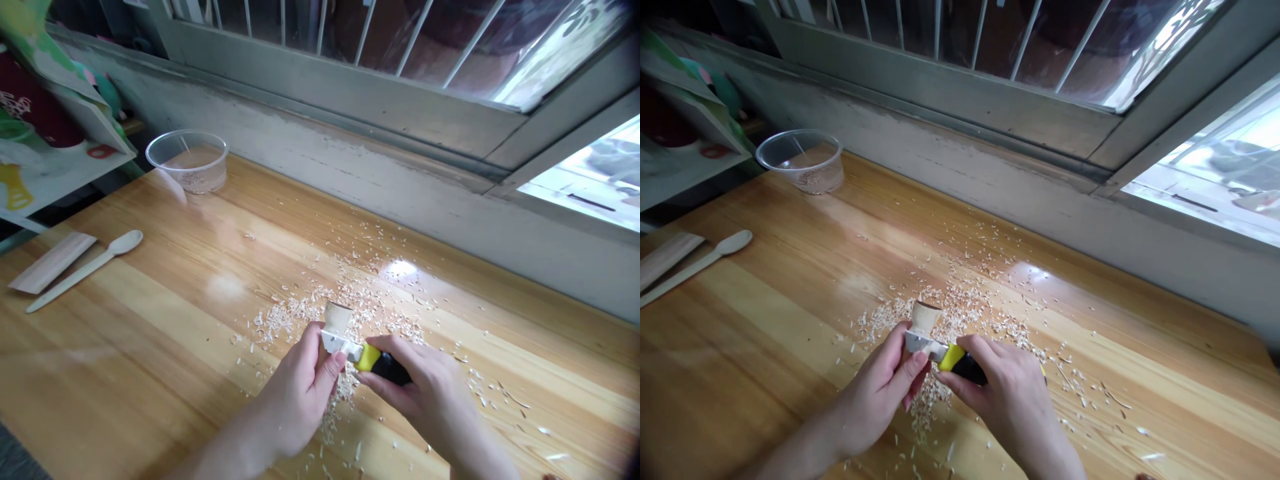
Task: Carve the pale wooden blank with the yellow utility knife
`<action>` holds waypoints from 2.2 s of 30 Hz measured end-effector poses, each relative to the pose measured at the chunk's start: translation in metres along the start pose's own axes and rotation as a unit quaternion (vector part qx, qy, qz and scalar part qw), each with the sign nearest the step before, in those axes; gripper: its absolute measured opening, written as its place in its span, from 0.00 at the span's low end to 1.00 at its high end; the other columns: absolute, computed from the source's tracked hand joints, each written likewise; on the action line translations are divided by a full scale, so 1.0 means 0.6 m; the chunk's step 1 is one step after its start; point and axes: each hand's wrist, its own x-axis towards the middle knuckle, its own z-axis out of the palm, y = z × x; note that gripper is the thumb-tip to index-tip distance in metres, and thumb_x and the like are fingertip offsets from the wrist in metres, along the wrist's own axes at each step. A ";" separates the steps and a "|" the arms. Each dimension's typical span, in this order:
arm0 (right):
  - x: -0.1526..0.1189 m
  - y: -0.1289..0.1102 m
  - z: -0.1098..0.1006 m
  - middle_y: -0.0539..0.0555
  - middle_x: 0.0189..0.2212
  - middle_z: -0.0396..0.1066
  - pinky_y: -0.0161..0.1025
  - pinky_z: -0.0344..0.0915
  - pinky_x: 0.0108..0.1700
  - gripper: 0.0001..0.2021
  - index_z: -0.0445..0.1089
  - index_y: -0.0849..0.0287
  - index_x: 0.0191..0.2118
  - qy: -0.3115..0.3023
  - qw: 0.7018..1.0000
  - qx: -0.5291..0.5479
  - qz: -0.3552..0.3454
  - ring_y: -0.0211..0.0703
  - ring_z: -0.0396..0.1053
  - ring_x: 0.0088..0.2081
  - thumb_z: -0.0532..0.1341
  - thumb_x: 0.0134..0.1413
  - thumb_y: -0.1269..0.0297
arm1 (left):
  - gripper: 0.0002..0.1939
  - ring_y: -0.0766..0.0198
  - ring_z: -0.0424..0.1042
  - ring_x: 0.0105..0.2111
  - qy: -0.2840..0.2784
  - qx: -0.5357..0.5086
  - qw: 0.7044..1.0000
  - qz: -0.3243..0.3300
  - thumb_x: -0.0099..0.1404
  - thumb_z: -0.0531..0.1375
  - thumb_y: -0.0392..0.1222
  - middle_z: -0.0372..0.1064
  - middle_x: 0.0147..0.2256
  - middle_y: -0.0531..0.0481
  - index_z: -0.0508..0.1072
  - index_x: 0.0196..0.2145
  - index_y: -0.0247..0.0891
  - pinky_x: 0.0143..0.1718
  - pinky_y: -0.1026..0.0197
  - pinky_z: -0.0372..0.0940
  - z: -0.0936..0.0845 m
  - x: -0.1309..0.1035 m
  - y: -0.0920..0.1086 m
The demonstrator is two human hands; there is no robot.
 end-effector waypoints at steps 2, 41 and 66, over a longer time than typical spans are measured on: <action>-0.001 -0.001 -0.001 0.49 0.20 0.69 0.34 0.58 0.22 0.18 0.67 0.57 0.35 0.003 1.000 -0.009 0.000 0.37 0.65 0.20 0.52 0.59 0.47 | 0.13 0.69 0.61 0.23 0.007 0.010 1.000 -0.004 0.68 0.47 0.53 0.61 0.25 0.57 0.59 0.36 0.41 0.26 0.63 0.57 -0.001 0.001 0.001; -0.002 -0.005 0.005 0.49 0.22 0.70 0.35 0.57 0.23 0.16 0.66 0.58 0.36 0.035 0.999 -0.040 -0.010 0.38 0.66 0.22 0.54 0.59 0.49 | 0.12 0.64 0.63 0.28 0.039 0.076 0.996 0.016 0.69 0.44 0.49 0.63 0.29 0.52 0.60 0.36 0.40 0.31 0.60 0.58 0.003 -0.001 0.016; 0.002 -0.010 0.010 0.53 0.26 0.72 0.37 0.59 0.25 0.12 0.62 0.58 0.38 0.072 0.994 -0.076 -0.024 0.41 0.68 0.24 0.54 0.60 0.53 | 0.15 0.65 0.64 0.27 0.052 0.017 0.999 -0.006 0.68 0.45 0.55 0.63 0.28 0.53 0.61 0.37 0.41 0.30 0.60 0.57 0.010 0.004 0.004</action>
